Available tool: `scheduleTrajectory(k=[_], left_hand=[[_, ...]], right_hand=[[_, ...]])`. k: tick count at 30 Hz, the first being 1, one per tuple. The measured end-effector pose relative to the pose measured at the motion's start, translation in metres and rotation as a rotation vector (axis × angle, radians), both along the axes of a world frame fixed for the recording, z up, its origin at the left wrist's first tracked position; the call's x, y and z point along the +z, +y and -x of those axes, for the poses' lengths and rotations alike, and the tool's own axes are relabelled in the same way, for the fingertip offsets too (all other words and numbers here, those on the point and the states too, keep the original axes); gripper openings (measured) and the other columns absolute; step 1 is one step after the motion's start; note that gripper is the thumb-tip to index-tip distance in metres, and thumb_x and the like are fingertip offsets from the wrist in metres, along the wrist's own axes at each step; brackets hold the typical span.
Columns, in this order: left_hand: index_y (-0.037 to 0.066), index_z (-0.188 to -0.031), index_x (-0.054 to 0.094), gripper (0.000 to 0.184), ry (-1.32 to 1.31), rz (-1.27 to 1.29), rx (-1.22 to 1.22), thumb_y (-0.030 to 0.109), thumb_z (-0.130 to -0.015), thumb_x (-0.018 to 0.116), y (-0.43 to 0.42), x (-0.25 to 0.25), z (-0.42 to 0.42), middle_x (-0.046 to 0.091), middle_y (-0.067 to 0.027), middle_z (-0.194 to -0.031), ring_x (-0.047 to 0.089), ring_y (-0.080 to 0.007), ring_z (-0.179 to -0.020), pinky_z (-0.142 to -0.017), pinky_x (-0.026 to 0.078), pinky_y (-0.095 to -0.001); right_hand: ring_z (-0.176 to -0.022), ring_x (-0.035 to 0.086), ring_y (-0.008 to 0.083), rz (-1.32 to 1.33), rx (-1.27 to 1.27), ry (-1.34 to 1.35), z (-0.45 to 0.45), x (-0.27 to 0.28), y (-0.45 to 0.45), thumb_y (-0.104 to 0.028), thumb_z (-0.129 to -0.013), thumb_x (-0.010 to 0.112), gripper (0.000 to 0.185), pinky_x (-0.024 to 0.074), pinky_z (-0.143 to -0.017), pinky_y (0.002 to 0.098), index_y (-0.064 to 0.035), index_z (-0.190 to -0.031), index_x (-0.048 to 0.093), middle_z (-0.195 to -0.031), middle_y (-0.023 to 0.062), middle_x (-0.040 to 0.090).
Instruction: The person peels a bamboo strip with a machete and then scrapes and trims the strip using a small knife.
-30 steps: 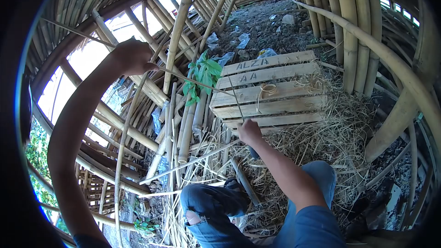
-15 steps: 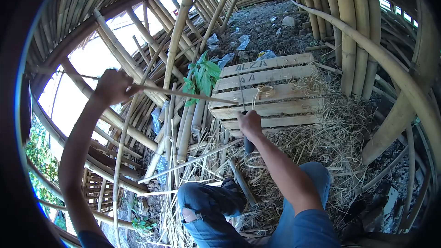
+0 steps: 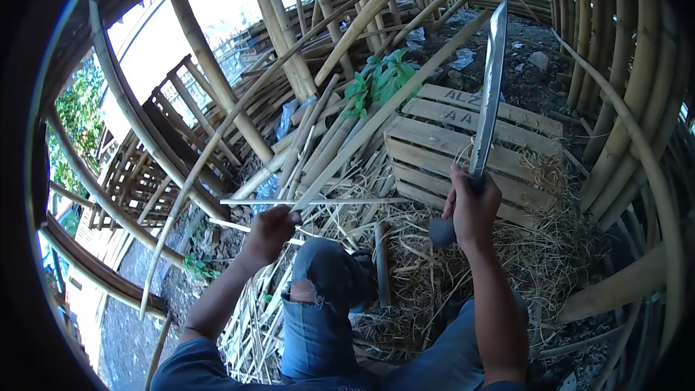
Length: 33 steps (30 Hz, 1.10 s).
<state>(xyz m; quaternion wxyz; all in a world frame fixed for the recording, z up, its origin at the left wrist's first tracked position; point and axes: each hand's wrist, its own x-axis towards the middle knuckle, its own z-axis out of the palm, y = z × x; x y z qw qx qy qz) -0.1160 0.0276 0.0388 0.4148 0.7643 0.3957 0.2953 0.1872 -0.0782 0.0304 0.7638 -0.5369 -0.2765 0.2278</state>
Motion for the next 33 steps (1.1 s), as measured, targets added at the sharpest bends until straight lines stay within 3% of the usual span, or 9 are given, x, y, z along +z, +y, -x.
scheduleTrajectory(k=[6, 11, 13, 16, 19, 22, 27, 29, 33], left_hand=[[0.004, -0.084, 0.055, 0.033, -0.121, 0.542, -0.100, 0.033, -0.095, 0.044, -0.021, 0.014, -0.045, 0.038, 0.0048, -0.056, 0.033, -0.0036, -0.047, -0.041, 0.026, -0.0196], [0.005, -0.086, 0.053, 0.029, -0.208, 0.667, -0.273, 0.030, -0.096, 0.042, -0.018, 0.007, -0.098, 0.040, 0.0036, -0.059, 0.031, -0.0031, -0.046, -0.040, 0.025, -0.0182], [0.005, -0.087, 0.053, 0.028, -0.257, 0.687, -0.279, 0.029, -0.096, 0.043, -0.018, 0.001, -0.123, 0.041, 0.0040, -0.060, 0.032, -0.0029, -0.046, -0.040, 0.026, -0.0183], [0.006, -0.091, 0.055, 0.025, -0.225, 0.617, -0.312, 0.027, -0.096, 0.043, -0.018, -0.009, -0.152, 0.042, 0.0050, -0.061, 0.034, -0.0027, -0.048, -0.042, 0.027, -0.0176], [0.005, -0.102, 0.057, 0.025, -0.184, 0.561, -0.305, 0.025, -0.096, 0.043, -0.015, -0.016, -0.166, 0.043, 0.0048, -0.065, 0.036, -0.0030, -0.052, -0.046, 0.028, -0.0169], [0.002, -0.113, 0.055, 0.028, -0.327, 0.828, -0.301, 0.021, -0.096, 0.043, -0.008, -0.026, -0.168, 0.045, 0.0030, -0.072, 0.036, -0.0036, -0.058, -0.049, 0.029, -0.0185], [0.001, -0.115, 0.054, 0.027, -0.333, 0.832, -0.217, 0.017, -0.096, 0.043, -0.011, -0.043, -0.164, 0.043, 0.0039, -0.069, 0.036, -0.0032, -0.056, -0.049, 0.030, -0.0181], [0.001, -0.114, 0.054, 0.025, -0.249, 0.488, -0.235, 0.013, -0.095, 0.042, -0.009, -0.054, -0.162, 0.041, 0.0046, -0.064, 0.036, -0.0024, -0.054, -0.049, 0.031, -0.0183], [-0.004, -0.106, 0.055, 0.023, -0.254, 0.381, -0.150, 0.010, -0.094, 0.042, -0.017, -0.048, -0.159, 0.041, 0.0040, -0.062, 0.032, -0.0032, -0.056, -0.049, 0.029, -0.0221]], right_hand=[[-0.045, 0.045, 0.0057, -0.147, -0.100, -0.430, -0.011, -0.016, 0.016, -0.012, -0.086, 0.058, 0.011, 0.0372, -0.044, 0.0214, -0.0012, -0.085, 0.055, -0.055, -0.0015, 0.050], [-0.049, 0.045, 0.0045, -0.021, -0.231, -0.609, -0.026, -0.032, 0.024, -0.010, -0.083, 0.063, 0.008, 0.0354, -0.046, 0.0223, -0.0020, -0.082, 0.062, -0.056, -0.0016, 0.050], [-0.045, 0.046, 0.0068, 0.019, -0.270, -0.551, -0.027, -0.033, 0.023, -0.015, -0.079, 0.067, 0.014, 0.0351, -0.043, 0.0247, -0.0032, -0.075, 0.061, -0.052, -0.0003, 0.050], [-0.040, 0.050, 0.0193, 0.340, -0.474, -0.805, -0.031, -0.029, 0.021, -0.026, -0.067, 0.074, 0.026, 0.0388, -0.043, 0.0310, -0.0086, -0.062, 0.056, -0.047, 0.0035, 0.051], [-0.042, 0.054, 0.0241, 0.388, -0.574, -1.026, -0.036, -0.042, 0.029, -0.024, -0.059, 0.073, 0.022, 0.0418, -0.045, 0.0358, -0.0091, -0.062, 0.057, -0.048, 0.0055, 0.053], [-0.050, 0.058, 0.0273, 0.412, -0.467, -1.106, -0.034, -0.046, 0.034, -0.023, -0.053, 0.071, 0.022, 0.0448, -0.052, 0.0382, -0.0084, -0.062, 0.057, -0.055, 0.0079, 0.057], [-0.059, 0.060, 0.0260, 0.419, -0.310, -1.338, -0.031, -0.050, 0.046, -0.025, -0.048, 0.071, 0.027, 0.0456, -0.058, 0.0366, -0.0077, -0.063, 0.058, -0.063, 0.0083, 0.060], [-0.059, 0.059, 0.0255, 0.408, -0.294, -1.337, -0.029, -0.052, 0.051, -0.025, -0.047, 0.072, 0.027, 0.0455, -0.059, 0.0366, -0.0080, -0.063, 0.057, -0.063, 0.0078, 0.060], [-0.059, 0.059, 0.0249, 0.410, -0.274, -1.319, -0.023, -0.053, 0.056, -0.025, -0.045, 0.074, 0.030, 0.0453, -0.061, 0.0363, -0.0084, -0.064, 0.057, -0.062, 0.0067, 0.060]])
